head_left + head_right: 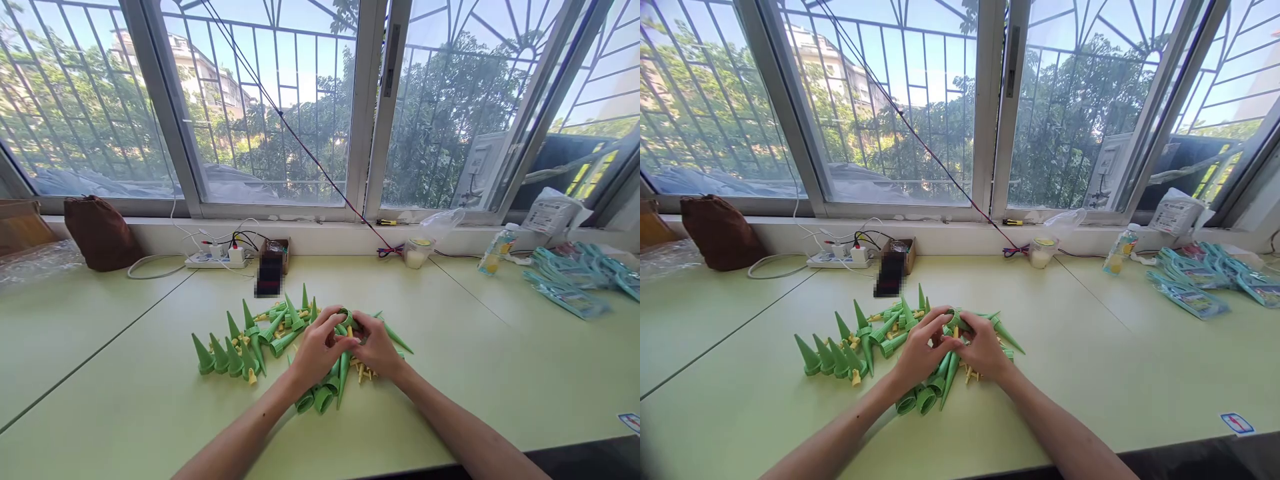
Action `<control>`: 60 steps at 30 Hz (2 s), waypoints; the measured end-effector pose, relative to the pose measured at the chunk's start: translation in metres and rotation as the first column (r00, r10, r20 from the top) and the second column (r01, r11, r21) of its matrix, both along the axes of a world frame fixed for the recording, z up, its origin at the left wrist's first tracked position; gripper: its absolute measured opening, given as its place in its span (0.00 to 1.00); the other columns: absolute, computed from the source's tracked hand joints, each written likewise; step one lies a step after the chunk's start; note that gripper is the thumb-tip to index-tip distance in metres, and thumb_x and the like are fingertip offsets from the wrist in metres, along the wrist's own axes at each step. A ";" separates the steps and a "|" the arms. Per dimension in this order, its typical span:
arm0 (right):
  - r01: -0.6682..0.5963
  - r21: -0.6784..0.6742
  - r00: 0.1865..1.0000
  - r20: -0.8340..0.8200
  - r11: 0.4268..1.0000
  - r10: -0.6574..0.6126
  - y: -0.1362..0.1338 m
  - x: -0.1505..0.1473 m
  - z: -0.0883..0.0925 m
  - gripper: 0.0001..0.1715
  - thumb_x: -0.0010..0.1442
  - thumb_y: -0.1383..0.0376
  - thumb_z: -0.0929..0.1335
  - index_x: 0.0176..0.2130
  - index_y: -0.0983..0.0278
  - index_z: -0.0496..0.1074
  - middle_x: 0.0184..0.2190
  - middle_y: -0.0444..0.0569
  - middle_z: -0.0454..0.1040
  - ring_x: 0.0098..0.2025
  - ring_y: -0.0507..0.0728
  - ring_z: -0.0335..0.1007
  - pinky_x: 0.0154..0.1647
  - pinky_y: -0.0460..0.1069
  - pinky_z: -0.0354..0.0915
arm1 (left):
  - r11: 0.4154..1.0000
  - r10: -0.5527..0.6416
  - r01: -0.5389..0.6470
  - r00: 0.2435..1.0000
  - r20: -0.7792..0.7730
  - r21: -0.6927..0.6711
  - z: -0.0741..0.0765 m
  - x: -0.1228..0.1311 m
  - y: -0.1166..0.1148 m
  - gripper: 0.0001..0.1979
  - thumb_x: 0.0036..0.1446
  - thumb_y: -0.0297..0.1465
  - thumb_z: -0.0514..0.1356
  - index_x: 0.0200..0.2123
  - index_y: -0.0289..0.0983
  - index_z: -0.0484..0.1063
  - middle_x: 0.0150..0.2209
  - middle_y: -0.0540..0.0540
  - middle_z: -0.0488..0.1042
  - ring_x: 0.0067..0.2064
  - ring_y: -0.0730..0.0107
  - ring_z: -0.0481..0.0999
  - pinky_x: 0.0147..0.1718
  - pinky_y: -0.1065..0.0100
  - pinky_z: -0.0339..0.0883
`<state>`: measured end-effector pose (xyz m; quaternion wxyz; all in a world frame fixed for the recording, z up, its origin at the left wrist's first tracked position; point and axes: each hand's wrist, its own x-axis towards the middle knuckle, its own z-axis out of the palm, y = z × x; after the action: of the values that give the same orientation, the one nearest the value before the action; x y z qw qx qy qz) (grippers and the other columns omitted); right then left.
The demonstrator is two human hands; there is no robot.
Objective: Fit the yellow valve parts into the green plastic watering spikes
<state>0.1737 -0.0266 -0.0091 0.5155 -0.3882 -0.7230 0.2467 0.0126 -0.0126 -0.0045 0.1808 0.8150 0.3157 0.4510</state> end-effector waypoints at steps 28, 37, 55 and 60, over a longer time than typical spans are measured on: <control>-0.078 0.047 0.994 0.082 0.996 0.074 -0.001 0.001 0.004 0.04 0.63 0.68 0.63 0.38 0.65 0.68 0.30 0.44 0.68 0.30 0.52 0.58 0.31 0.46 0.57 | 0.995 0.088 -0.086 0.995 -0.042 0.054 -0.002 0.000 0.000 0.11 0.63 0.34 0.57 0.46 0.37 0.67 0.52 0.41 0.69 0.23 0.81 0.67 0.28 0.71 0.69; -0.166 -0.065 0.986 0.019 0.984 0.168 0.004 0.009 0.000 0.06 0.63 0.63 0.66 0.37 0.65 0.68 0.28 0.42 0.63 0.30 0.51 0.54 0.31 0.46 0.55 | 0.999 0.021 -0.020 0.998 -0.053 0.036 -0.001 -0.001 -0.003 0.09 0.63 0.32 0.56 0.46 0.38 0.66 0.53 0.41 0.67 0.25 0.81 0.67 0.30 0.71 0.70; -0.154 -0.161 0.977 -0.169 0.975 0.127 0.007 0.009 -0.003 0.14 0.55 0.63 0.71 0.27 0.64 0.62 0.24 0.38 0.51 0.27 0.49 0.45 0.25 0.46 0.46 | 0.997 -0.020 0.025 0.998 -0.060 0.078 -0.009 -0.003 0.001 0.13 0.64 0.33 0.56 0.52 0.39 0.66 0.59 0.37 0.67 0.25 0.81 0.67 0.28 0.72 0.70; -0.117 -0.147 0.985 -0.145 0.982 0.095 0.005 0.007 -0.002 0.18 0.54 0.60 0.72 0.25 0.63 0.59 0.23 0.38 0.49 0.26 0.49 0.43 0.25 0.46 0.45 | 0.996 -0.011 0.015 0.999 -0.047 0.083 -0.008 -0.002 0.001 0.13 0.64 0.34 0.57 0.50 0.38 0.67 0.58 0.36 0.69 0.24 0.81 0.67 0.27 0.72 0.70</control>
<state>0.1809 -0.0213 -0.0107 0.5185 -0.3700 -0.6841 0.3553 0.0106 -0.0113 -0.0127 0.1419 0.8341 0.2954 0.4436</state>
